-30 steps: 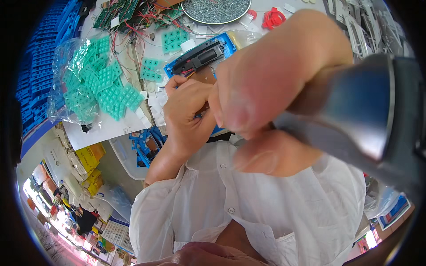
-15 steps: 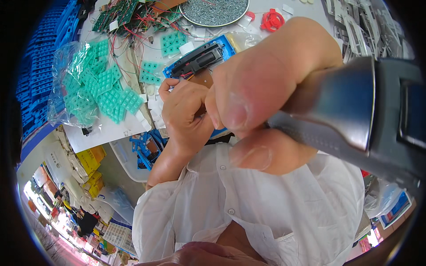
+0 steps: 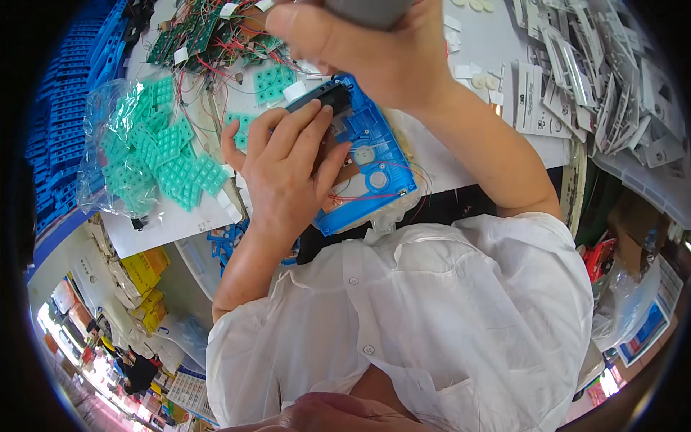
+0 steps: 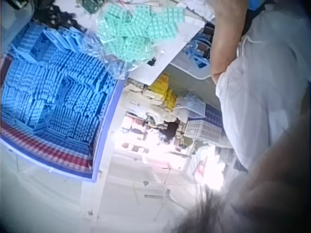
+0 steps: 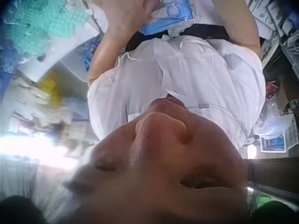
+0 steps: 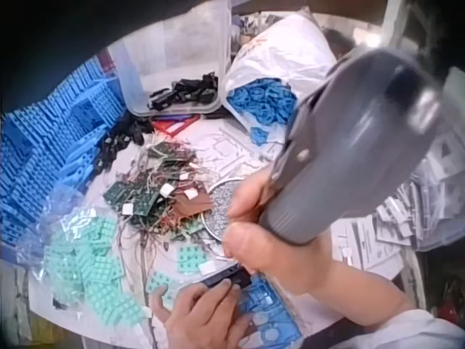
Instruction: Assembling electronic components and plastic parts onto a blue toy casing using a glue gun.
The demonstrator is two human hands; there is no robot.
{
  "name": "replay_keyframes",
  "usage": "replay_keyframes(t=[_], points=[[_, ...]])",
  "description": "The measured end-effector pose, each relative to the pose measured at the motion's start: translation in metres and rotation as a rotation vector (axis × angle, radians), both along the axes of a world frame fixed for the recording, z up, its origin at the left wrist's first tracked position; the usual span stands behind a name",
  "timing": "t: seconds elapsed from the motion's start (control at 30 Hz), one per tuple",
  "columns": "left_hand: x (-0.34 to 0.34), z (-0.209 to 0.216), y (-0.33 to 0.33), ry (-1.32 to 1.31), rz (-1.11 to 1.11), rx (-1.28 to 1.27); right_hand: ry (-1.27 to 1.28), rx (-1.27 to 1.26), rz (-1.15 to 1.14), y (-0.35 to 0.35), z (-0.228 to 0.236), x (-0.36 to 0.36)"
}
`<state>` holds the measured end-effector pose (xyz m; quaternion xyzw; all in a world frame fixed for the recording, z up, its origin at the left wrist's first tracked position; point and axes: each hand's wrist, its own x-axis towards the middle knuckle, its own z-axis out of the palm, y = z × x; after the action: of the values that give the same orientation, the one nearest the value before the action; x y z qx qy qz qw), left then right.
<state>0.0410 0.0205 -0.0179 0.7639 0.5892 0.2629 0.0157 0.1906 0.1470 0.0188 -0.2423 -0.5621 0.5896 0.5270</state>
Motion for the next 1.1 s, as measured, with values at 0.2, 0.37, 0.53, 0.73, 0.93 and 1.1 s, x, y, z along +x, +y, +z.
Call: replay_keyframes(t=[0.2,0.37,0.53,0.73,0.93,1.1], points=[[0.001,-0.007,-0.001,-0.039,0.006,0.017,-0.22,0.287,-0.028,0.006,-0.016,-0.002],[0.001,-0.005,-0.002,-0.038,0.009,0.001,-0.381,0.284,0.101,0.007,-0.022,0.0],[0.0,-0.004,-0.002,-0.058,-0.002,-0.008,-0.586,0.442,0.266,0.016,-0.029,-0.003],[-0.05,-0.005,-0.009,-0.236,0.048,0.0,0.034,0.234,0.162,0.018,-0.001,-0.006],[-0.052,-0.007,-0.023,-0.058,0.119,-0.193,0.173,0.227,0.176,0.015,0.023,0.005],[-0.039,-0.006,-0.022,-0.132,0.177,-0.198,-0.082,-0.024,-0.307,-0.019,0.065,0.005]])
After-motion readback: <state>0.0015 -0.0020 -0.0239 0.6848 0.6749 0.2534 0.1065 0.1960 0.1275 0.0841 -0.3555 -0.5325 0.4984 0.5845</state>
